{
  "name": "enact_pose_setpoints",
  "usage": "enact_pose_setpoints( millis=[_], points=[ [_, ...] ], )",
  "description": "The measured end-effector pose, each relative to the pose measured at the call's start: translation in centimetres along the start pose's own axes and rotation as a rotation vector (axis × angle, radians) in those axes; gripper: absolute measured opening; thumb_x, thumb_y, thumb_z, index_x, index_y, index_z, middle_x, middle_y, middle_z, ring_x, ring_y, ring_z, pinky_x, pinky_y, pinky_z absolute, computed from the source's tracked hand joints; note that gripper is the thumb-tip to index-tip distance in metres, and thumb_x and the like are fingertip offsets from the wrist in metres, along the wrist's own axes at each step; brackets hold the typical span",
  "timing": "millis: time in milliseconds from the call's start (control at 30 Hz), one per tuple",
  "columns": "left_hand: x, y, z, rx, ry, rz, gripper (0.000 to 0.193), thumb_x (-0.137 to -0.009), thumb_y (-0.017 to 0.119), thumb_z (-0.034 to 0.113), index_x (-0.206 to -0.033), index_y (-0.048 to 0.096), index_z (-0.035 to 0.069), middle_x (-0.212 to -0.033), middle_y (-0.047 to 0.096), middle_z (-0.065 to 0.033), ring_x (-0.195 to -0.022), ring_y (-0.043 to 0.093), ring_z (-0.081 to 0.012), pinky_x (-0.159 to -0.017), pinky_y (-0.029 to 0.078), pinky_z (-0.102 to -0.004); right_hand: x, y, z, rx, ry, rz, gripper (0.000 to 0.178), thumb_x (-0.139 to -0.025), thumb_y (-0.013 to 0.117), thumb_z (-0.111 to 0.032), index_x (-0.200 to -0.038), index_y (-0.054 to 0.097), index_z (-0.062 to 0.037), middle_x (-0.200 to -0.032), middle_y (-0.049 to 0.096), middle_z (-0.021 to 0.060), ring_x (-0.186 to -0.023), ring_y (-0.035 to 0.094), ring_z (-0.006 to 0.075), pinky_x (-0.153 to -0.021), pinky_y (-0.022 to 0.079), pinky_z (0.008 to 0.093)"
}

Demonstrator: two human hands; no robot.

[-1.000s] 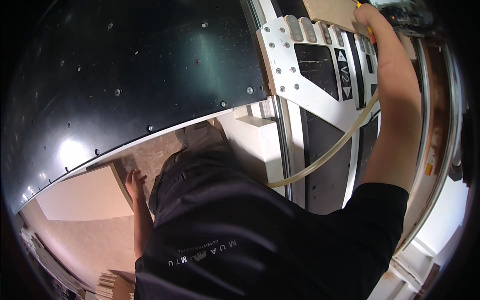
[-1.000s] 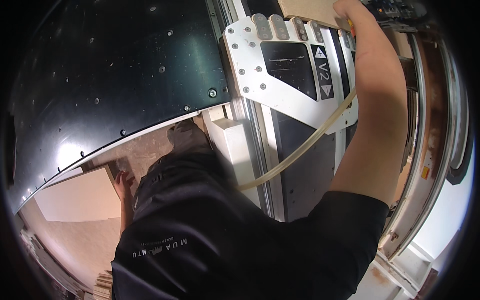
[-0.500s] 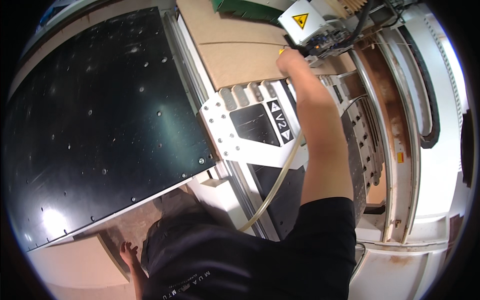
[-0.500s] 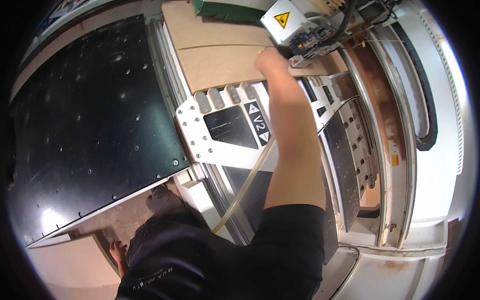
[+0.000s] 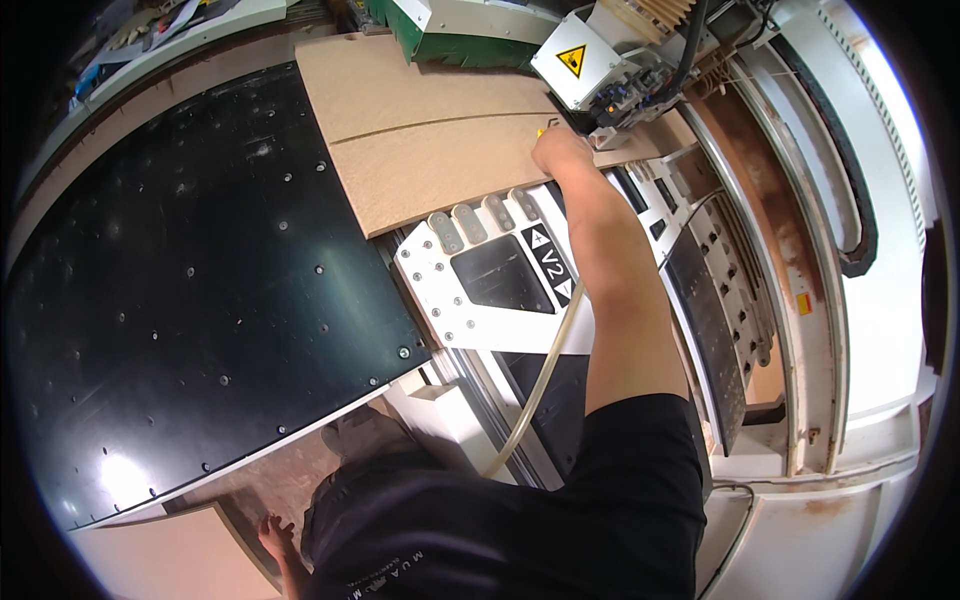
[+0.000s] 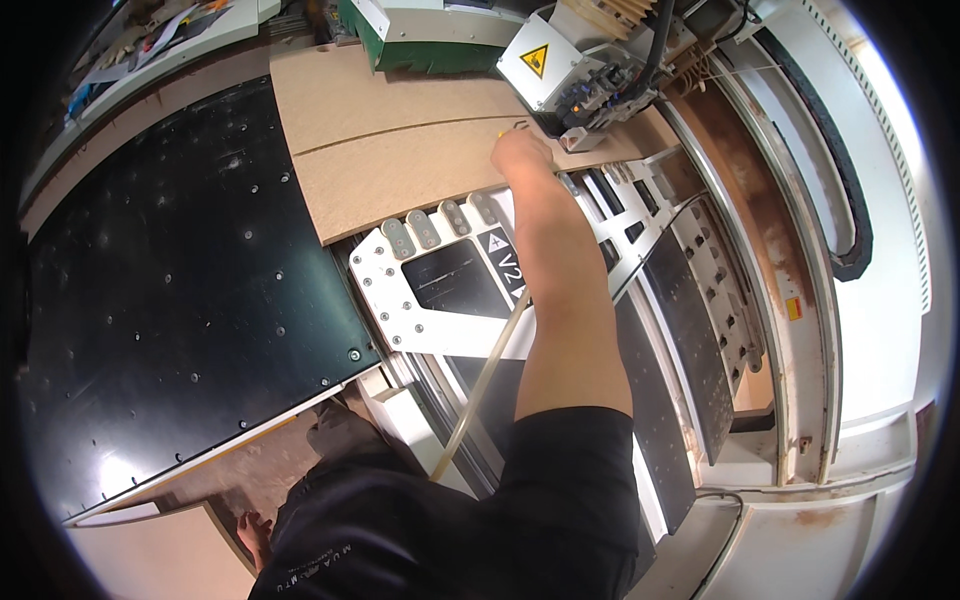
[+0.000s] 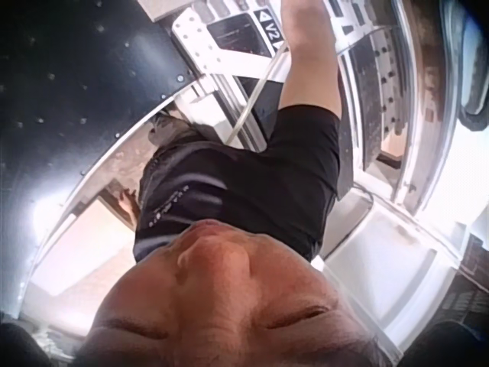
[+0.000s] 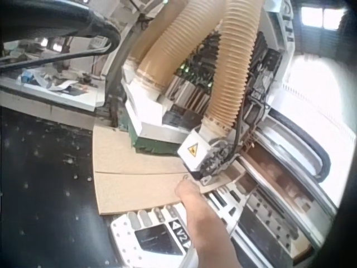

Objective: The person places large wood panels onto a CNC cutting machine, aligns them, and uses a handheld tool to guide the cutting process. After cutting, the person removes the panels and stacks them on the floor.

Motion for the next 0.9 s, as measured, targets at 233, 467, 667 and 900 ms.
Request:
enact_pose_setpoints(
  millis=[233, 467, 667, 900],
  points=[
    [-0.2, 0.5, 0.6, 0.027, 0.026, -0.049, 0.033, -0.085, 0.055, 0.021, -0.106, 0.061, -0.003, -0.089, 0.066, -0.0140, -0.053, 0.065, -0.0233, -0.038, 0.042, -0.0266, 0.0, 0.1, -1.0, -0.020, -0.069, 0.039, 0.034, -0.087, 0.052, -0.016, -0.116, 0.065, -0.0052, -0.126, 0.061, 0.0139, -0.116, 0.059, 0.0287, -0.094, 0.048, 0.0367],
    [-0.2, 1.0, 1.3, 0.007, 0.051, -0.056, 0.032, -0.084, 0.054, 0.022, -0.101, 0.062, -0.004, -0.088, 0.065, -0.0139, -0.053, 0.065, -0.0244, -0.039, 0.043, -0.0276, 0.5, -0.3, -2.0, -0.050, -0.052, 0.023, 0.035, -0.086, 0.052, -0.015, -0.118, 0.064, -0.0051, -0.126, 0.061, 0.0142, -0.116, 0.059, 0.0283, -0.095, 0.048, 0.0366],
    [0.1, 0.4, 0.5, 0.002, 0.046, -0.036, 0.030, -0.083, 0.055, 0.021, -0.098, 0.063, -0.004, -0.083, 0.064, -0.0131, -0.051, 0.065, -0.0252, -0.038, 0.043, -0.0281, 0.6, -0.3, -2.2, -0.031, -0.017, -0.049, 0.038, -0.088, 0.054, -0.017, -0.124, 0.062, -0.0088, -0.133, 0.057, 0.0106, -0.121, 0.056, 0.0249, -0.096, 0.048, 0.0341],
    [0.3, 0.1, 0.3, -0.002, 0.036, -0.030, 0.025, -0.082, 0.056, 0.021, -0.090, 0.062, -0.003, -0.078, 0.062, -0.0111, -0.050, 0.065, -0.0254, -0.036, 0.041, -0.0281, -0.1, -0.3, -2.7, -0.092, -0.041, -0.006, 0.037, -0.086, 0.053, -0.015, -0.120, 0.063, -0.0052, -0.128, 0.059, 0.0141, -0.118, 0.057, 0.0288, -0.096, 0.047, 0.0366]
  ],
)
Point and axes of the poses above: each hand's wrist, its own x-axis away from the middle knuckle, its own y-axis out of the palm, z = x × y, the point moved 9 cm from there along -x, towards the middle knuckle
